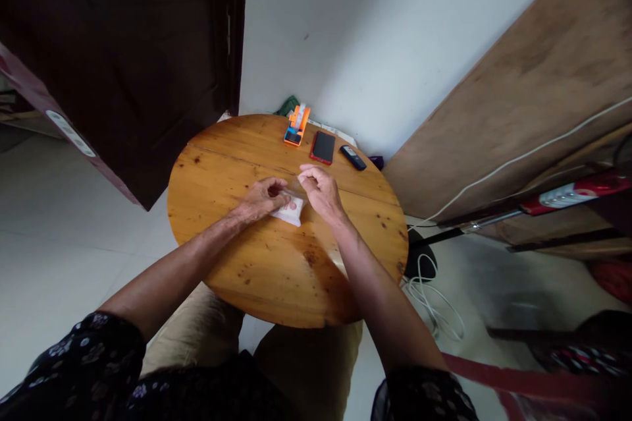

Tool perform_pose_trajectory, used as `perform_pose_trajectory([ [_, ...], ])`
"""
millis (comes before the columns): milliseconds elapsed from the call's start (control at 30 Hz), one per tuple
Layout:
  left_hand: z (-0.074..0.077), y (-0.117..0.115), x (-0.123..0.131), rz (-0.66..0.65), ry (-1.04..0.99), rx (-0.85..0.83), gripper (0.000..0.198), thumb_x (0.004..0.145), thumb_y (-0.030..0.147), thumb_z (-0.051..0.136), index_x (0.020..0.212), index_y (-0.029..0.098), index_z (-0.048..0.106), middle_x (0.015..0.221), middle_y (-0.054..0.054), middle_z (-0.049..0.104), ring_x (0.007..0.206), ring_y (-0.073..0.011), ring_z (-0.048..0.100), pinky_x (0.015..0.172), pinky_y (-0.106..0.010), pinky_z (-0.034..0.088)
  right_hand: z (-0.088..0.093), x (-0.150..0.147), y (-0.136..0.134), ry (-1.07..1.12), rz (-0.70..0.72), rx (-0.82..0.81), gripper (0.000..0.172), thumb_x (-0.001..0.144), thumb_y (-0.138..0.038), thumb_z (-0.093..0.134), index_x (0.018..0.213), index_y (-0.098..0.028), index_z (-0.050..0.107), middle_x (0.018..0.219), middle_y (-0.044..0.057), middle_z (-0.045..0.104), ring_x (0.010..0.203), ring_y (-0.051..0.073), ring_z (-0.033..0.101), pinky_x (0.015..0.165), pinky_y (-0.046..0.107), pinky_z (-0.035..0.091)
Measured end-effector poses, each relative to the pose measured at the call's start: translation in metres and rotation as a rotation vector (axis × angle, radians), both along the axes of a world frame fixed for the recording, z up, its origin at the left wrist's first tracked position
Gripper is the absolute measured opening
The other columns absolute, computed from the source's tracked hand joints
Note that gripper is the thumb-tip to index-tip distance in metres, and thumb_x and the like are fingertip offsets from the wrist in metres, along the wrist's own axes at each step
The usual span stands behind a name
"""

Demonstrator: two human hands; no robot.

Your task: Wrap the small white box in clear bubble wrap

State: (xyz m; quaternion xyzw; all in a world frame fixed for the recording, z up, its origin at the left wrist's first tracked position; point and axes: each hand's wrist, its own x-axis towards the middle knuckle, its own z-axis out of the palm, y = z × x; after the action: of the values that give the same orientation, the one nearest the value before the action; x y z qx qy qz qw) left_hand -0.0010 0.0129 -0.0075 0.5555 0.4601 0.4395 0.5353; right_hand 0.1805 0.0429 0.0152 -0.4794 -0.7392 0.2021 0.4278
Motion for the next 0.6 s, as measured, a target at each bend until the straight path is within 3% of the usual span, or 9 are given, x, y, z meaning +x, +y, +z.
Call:
perform_pose_trajectory([
  [133,-0.006,0.001,0.002,-0.054,-0.054,-0.007,0.064,0.066,0.024,0.081,0.126,0.012,0.06,0.116,-0.013,0.066,0.091,-0.0175,0.064,0.077,-0.029,0.052,0.0,0.0,0.01,0.062,-0.026,-0.045,0.015,0.083,-0.035,0.057,0.078,-0.023,0.066,0.113,0.006,0.074,0.098,0.022,0.067,0.089,0.039,0.052],
  [333,-0.007,-0.004,0.007,-0.212,-0.217,0.007,0.107,0.062,0.027,0.086,0.153,0.019,0.03,0.132,-0.017,0.06,0.103,-0.0228,0.065,0.083,-0.034,0.054,-0.004,0.002,0.022,0.18,-0.111,-0.117,0.02,0.082,-0.039,0.057,0.082,-0.022,0.066,0.095,0.004,0.074,0.087,0.02,0.067,0.087,0.038,0.052],
  [467,0.001,-0.011,0.007,-0.239,-0.237,0.068,0.105,0.061,0.03,0.088,0.151,0.021,0.036,0.139,-0.017,0.056,0.11,-0.0243,0.064,0.09,-0.035,0.052,0.003,0.005,0.028,0.251,-0.197,-0.164,0.024,0.081,-0.044,0.058,0.081,-0.021,0.066,0.083,0.002,0.071,0.081,0.019,0.065,0.08,0.035,0.052],
  [600,0.006,-0.014,0.004,-0.269,-0.147,0.049,0.079,0.069,0.036,0.083,0.14,0.021,0.051,0.133,-0.014,0.061,0.113,-0.0267,0.063,0.09,-0.036,0.052,0.009,0.006,0.034,0.336,-0.234,-0.205,0.024,0.077,-0.045,0.062,0.073,-0.022,0.062,0.068,0.0,0.065,0.07,0.017,0.061,0.069,0.03,0.05],
])
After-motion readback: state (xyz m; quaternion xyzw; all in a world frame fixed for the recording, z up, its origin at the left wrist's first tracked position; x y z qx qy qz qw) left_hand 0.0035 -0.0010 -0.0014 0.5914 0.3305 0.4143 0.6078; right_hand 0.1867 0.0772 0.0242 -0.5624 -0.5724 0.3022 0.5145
